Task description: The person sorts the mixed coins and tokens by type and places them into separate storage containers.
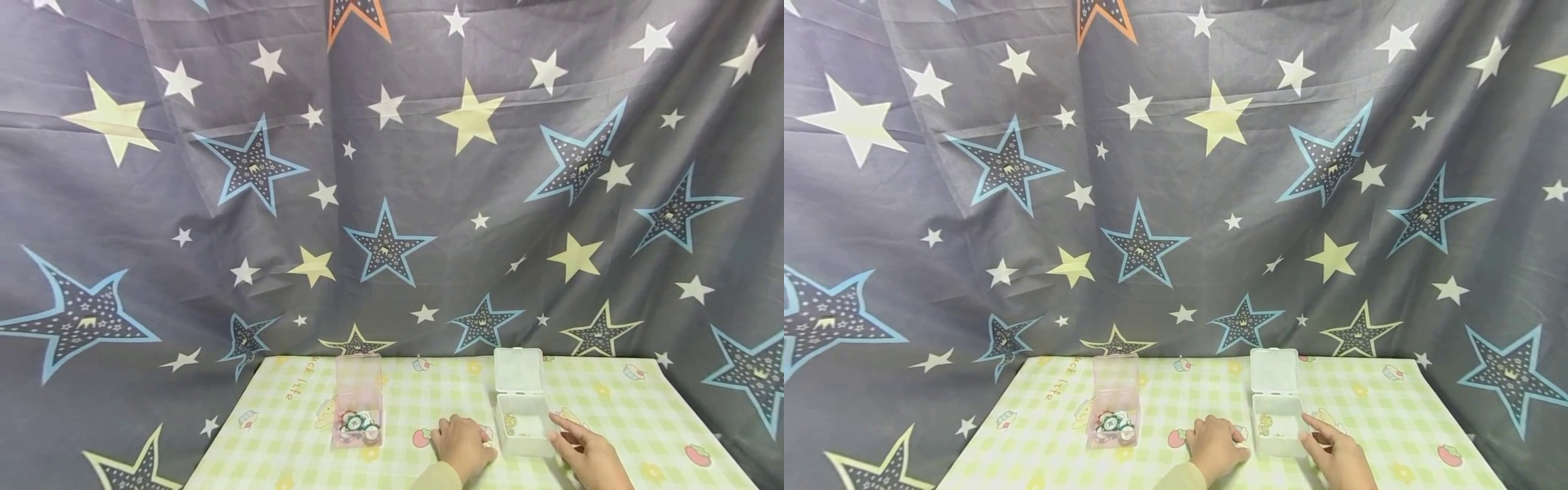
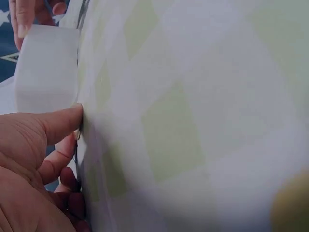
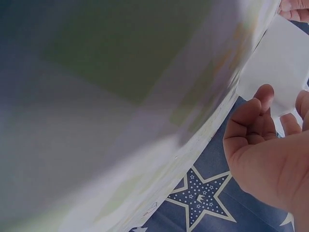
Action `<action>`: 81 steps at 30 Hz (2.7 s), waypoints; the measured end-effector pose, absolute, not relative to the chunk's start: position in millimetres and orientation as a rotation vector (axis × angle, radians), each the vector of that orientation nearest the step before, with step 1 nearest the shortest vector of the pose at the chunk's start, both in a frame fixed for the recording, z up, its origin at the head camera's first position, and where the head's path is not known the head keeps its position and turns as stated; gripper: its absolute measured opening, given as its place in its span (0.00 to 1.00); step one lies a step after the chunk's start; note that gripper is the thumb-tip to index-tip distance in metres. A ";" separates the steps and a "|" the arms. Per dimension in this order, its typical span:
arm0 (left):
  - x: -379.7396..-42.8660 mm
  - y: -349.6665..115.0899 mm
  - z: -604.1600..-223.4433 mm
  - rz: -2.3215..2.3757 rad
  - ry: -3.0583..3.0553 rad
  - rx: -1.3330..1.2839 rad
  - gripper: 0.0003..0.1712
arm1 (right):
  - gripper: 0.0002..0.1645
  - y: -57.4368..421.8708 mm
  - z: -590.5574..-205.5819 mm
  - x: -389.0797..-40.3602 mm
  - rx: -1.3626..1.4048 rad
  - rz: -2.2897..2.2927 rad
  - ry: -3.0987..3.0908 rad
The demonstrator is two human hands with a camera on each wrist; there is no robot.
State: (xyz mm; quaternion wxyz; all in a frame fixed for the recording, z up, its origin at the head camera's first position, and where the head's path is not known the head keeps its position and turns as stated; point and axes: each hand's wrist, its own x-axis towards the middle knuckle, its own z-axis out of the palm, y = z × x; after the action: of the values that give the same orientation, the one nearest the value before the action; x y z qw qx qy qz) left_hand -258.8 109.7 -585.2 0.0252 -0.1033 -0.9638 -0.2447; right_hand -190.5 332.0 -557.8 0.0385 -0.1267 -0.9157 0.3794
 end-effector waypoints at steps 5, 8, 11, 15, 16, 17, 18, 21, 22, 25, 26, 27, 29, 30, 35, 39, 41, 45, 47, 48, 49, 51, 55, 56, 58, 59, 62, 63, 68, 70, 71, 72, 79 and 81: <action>-252.7 102.1 -582.4 -0.773 -2.993 -0.370 0.14 | 0.35 332.7 -558.5 -190.6 -0.388 1.174 -2.807; -249.6 98.7 -583.0 -0.900 -2.930 -0.385 0.15 | 0.35 333.3 -557.9 -191.1 -0.387 1.171 -2.805; -248.9 96.1 -583.9 -0.996 -2.874 -0.415 0.15 | 0.34 333.2 -557.5 -191.8 -0.389 1.164 -2.805; -248.9 90.7 -584.0 -1.048 -2.833 -0.478 0.14 | 0.34 331.8 -557.6 -192.5 -0.378 1.163 -2.806; -249.1 89.2 -583.6 -1.051 -2.829 -0.497 0.14 | 0.35 331.6 -557.8 -192.5 -0.384 1.164 -2.806; -249.4 87.7 -582.9 -1.052 -2.826 -0.515 0.13 | 0.35 331.5 -557.9 -192.4 -0.382 1.164 -2.805; -249.8 86.2 -582.2 -1.061 -2.822 -0.533 0.13 | 0.35 331.3 -558.0 -192.4 -0.386 1.166 -2.805; -251.2 81.5 -580.1 -1.095 -2.797 -0.608 0.10 | 0.35 331.2 -557.9 -192.1 -0.390 1.168 -2.808; -251.8 80.3 -580.1 -1.100 -2.792 -0.629 0.09 | 0.35 331.3 -558.0 -192.1 -0.397 1.172 -2.807; -253.6 77.6 -581.1 -1.157 -2.769 -0.681 0.08 | 0.35 332.3 -558.5 -191.7 -0.387 1.180 -2.806; -254.3 77.1 -581.9 -1.177 -2.765 -0.690 0.08 | 0.35 332.4 -558.6 -191.8 -0.391 1.186 -2.803; -254.8 76.5 -582.7 -1.191 -2.757 -0.701 0.08 | 0.35 332.6 -558.6 -191.9 -0.387 1.189 -2.801; -256.5 75.7 -584.6 -1.234 -2.760 -0.706 0.09 | 0.35 332.4 -558.4 -192.1 -0.388 1.195 -2.796; -257.3 75.3 -585.6 -1.256 -2.761 -0.710 0.09 | 0.35 332.3 -558.4 -192.3 -0.387 1.197 -2.793; -259.2 72.6 -586.7 -1.281 -2.786 -0.730 0.10 | 0.37 332.2 -558.9 -192.4 -0.393 1.204 -2.788; -259.6 69.7 -583.8 -1.369 -2.787 -0.725 0.09 | 0.37 332.2 -558.4 -192.2 -0.398 1.196 -2.795; -260.1 68.5 -582.3 -1.474 -2.771 -0.711 0.08 | 0.37 332.2 -557.9 -192.2 -0.396 1.190 -2.798; -261.8 67.2 -578.2 -1.691 -2.712 -0.654 0.07 | 0.38 332.6 -558.1 -191.5 -0.390 1.192 -2.796; -263.0 67.1 -576.0 -1.776 -2.685 -0.611 0.06 | 0.39 332.5 -557.9 -191.2 -0.393 1.195 -2.796; -263.7 67.2 -575.2 -1.807 -2.675 -0.591 0.05 | 0.39 332.3 -557.6 -191.1 -0.396 1.198 -2.794; -264.2 67.5 -574.3 -1.833 -2.671 -0.570 0.04 | 0.39 332.1 -557.3 -190.9 -0.400 1.200 -2.793; -265.7 68.8 -572.5 -1.880 -2.664 -0.530 0.03 | 0.39 332.1 -557.2 -190.7 -0.400 1.203 -2.792; -266.4 73.6 -563.5 -1.898 -2.641 -0.496 0.05 | 0.38 332.8 -557.5 -191.0 -0.391 1.197 -2.793; -266.1 75.5 -560.2 -1.904 -2.624 -0.491 0.05 | 0.38 333.1 -557.7 -191.1 -0.387 1.194 -2.794; -264.7 80.4 -553.3 -1.921 -2.576 -0.489 0.06 | 0.38 333.4 -557.9 -191.5 -0.385 1.189 -2.795; -263.8 83.2 -550.2 -1.940 -2.549 -0.492 0.06 | 0.38 333.4 -558.0 -191.4 -0.387 1.190 -2.795; -260.4 91.7 -543.9 -2.013 -2.490 -0.487 0.07 | 0.40 333.1 -558.6 -191.4 -0.390 1.194 -2.792; -259.3 94.2 -542.5 -2.025 -2.479 -0.489 0.08 | 0.40 332.8 -558.8 -191.5 -0.392 1.195 -2.791; -254.4 102.9 -539.4 -2.015 -2.481 -0.499 0.08 | 0.37 331.5 -559.6 -191.6 -0.393 1.193 -2.780; -253.4 105.1 -539.9 -2.005 -2.492 -0.499 0.07 | 0.36 331.1 -559.7 -191.7 -0.403 1.195 -2.778; -252.9 105.8 -540.0 -2.004 -2.496 -0.500 0.07 | 0.36 331.0 -559.7 -191.6 -0.399 1.193 -2.778; -252.5 106.4 -540.3 -2.001 -2.499 -0.501 0.07 | 0.35 330.7 -559.3 -191.6 -0.394 1.190 -2.778; -249.7 106.4 -542.2 -1.969 -2.491 -0.619 0.08 | 0.34 330.0 -558.3 -191.4 -0.384 1.177 -2.784; -249.5 105.8 -543.2 -1.971 -2.483 -0.653 0.08 | 0.34 330.1 -558.1 -191.2 -0.393 1.185 -2.781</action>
State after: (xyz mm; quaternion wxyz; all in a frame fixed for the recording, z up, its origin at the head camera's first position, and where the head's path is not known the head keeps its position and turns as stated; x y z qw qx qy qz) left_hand -249.5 105.8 -543.2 -0.0473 -0.2015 -0.7663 -0.6083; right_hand -191.2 330.1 -558.1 0.0465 -0.1288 -0.9113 0.3882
